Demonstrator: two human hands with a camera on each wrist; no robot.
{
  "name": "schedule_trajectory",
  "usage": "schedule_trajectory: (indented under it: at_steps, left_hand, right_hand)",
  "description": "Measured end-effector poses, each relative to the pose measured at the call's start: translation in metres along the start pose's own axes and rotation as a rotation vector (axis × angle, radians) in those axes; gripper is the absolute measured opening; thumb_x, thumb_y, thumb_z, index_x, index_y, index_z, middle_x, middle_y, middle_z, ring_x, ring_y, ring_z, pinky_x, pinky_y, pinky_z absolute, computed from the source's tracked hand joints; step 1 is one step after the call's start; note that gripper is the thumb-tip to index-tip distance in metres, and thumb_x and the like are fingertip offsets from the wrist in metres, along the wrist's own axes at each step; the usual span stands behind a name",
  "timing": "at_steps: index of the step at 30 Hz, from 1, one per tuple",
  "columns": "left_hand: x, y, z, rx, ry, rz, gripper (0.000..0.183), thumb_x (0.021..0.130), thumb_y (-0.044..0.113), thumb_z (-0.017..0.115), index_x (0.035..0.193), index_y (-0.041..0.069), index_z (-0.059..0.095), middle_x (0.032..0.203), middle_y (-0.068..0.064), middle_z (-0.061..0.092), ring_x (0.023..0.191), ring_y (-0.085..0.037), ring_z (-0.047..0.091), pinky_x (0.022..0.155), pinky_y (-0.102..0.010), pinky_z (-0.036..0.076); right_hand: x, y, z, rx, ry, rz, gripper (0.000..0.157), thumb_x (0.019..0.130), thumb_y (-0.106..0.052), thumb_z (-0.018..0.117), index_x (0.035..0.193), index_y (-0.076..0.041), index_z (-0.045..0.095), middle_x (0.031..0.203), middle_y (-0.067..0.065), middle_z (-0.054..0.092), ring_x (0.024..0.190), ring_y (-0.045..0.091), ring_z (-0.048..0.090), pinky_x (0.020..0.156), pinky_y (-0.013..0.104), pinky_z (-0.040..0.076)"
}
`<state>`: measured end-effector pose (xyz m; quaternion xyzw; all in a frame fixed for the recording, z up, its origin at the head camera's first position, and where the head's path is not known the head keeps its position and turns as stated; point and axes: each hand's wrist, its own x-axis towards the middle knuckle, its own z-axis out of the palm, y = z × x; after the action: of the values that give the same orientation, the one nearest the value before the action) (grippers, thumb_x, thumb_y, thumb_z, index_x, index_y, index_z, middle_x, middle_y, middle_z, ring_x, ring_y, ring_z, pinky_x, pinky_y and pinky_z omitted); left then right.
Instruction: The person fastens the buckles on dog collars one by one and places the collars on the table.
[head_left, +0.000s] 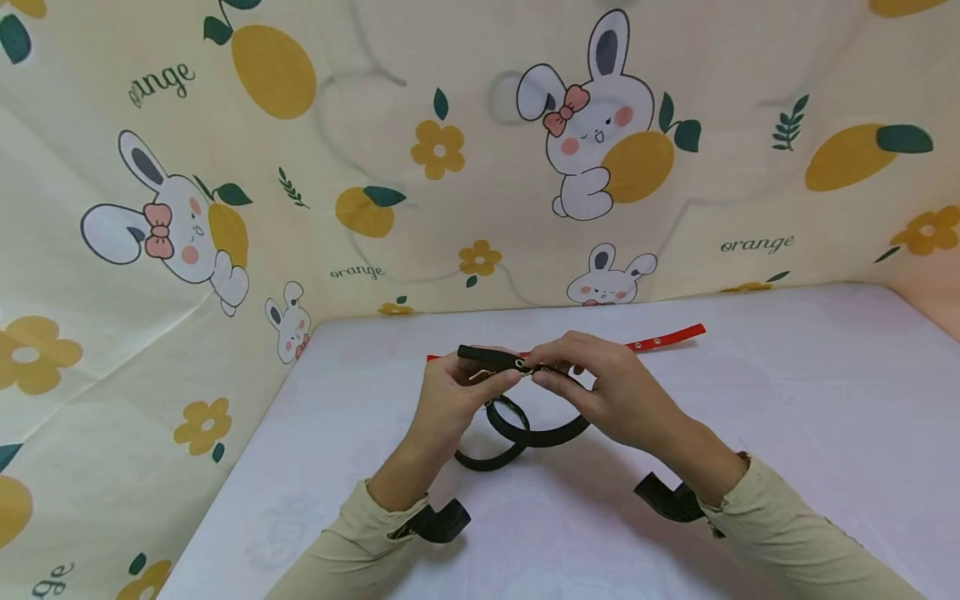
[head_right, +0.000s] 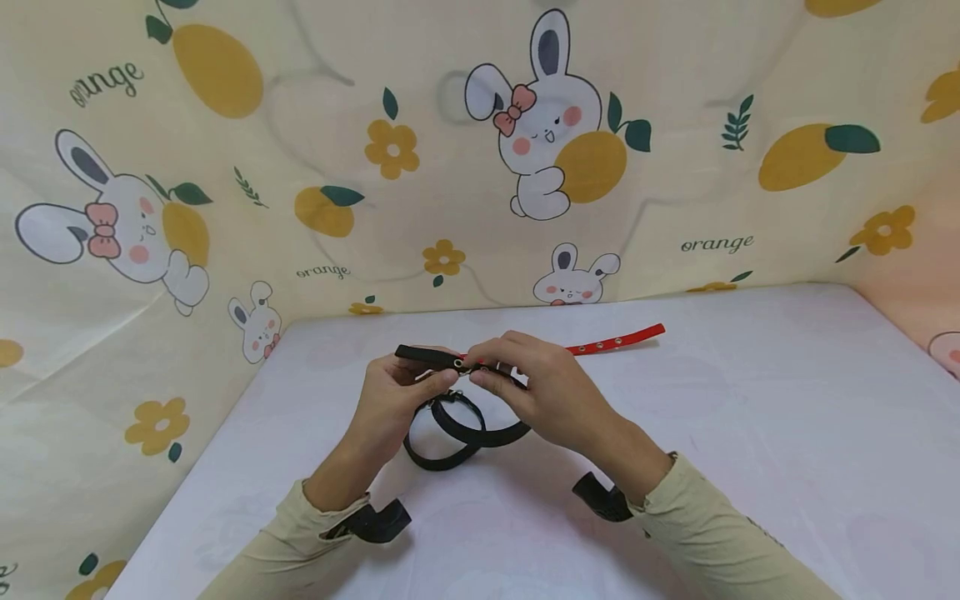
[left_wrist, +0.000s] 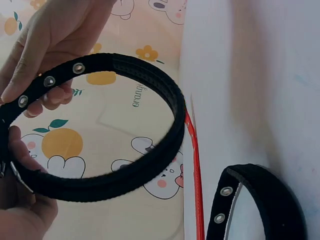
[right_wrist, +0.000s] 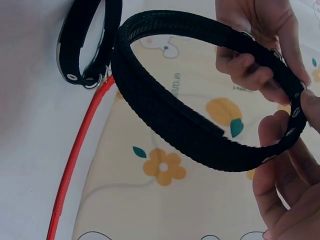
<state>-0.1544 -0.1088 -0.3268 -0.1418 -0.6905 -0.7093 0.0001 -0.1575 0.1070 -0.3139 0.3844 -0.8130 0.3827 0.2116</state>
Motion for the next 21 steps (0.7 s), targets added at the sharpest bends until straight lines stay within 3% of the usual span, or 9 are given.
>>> schedule_trajectory:
  at_steps: [5, 10, 17, 21]
  left_hand:
    - [0.0016, 0.0014, -0.0021, 0.016, -0.054, -0.041, 0.036, 0.079, -0.002, 0.079, 0.113, -0.001, 0.069, 0.102, 0.001, 0.074, 0.101, -0.016, 0.068, 0.085, -0.028, 0.054]
    - [0.0032, 0.0004, -0.0033, 0.038, -0.097, -0.026, 0.039, 0.08, -0.002, 0.078, 0.117, 0.001, 0.069, 0.105, 0.002, 0.074, 0.097, -0.014, 0.065, 0.085, -0.027, 0.052]
    - [0.0046, 0.0012, -0.0039, 0.014, -0.009, -0.064, 0.031, 0.085, 0.003, 0.076, 0.115, 0.001, 0.069, 0.093, 0.002, 0.073, 0.09, -0.01, 0.07, 0.087, -0.027, 0.055]
    - [0.0042, 0.0023, -0.0031, 0.0, 0.028, -0.054, 0.031, 0.086, 0.003, 0.075, 0.116, -0.002, 0.068, 0.094, 0.001, 0.072, 0.084, -0.01, 0.069, 0.085, -0.028, 0.055]
  right_hand:
    - [-0.0001, 0.0024, -0.0013, -0.019, -0.003, -0.026, 0.021, 0.089, -0.011, 0.074, 0.106, -0.021, 0.067, 0.098, -0.014, 0.066, 0.088, -0.001, 0.059, 0.078, 0.019, 0.051]
    - [0.0, 0.0052, -0.0038, -0.022, 0.014, -0.028, 0.021, 0.088, -0.003, 0.073, 0.1, -0.018, 0.064, 0.095, -0.011, 0.063, 0.086, 0.001, 0.057, 0.075, 0.017, 0.05]
    - [0.0013, 0.0074, -0.005, -0.02, 0.037, -0.002, 0.022, 0.088, 0.002, 0.071, 0.097, -0.016, 0.061, 0.09, -0.009, 0.059, 0.085, 0.003, 0.055, 0.073, 0.018, 0.049]
    - [0.0007, 0.0061, -0.0058, 0.002, -0.013, 0.084, 0.014, 0.094, -0.011, 0.067, 0.102, -0.019, 0.06, 0.094, -0.011, 0.06, 0.088, 0.004, 0.058, 0.074, 0.021, 0.05]
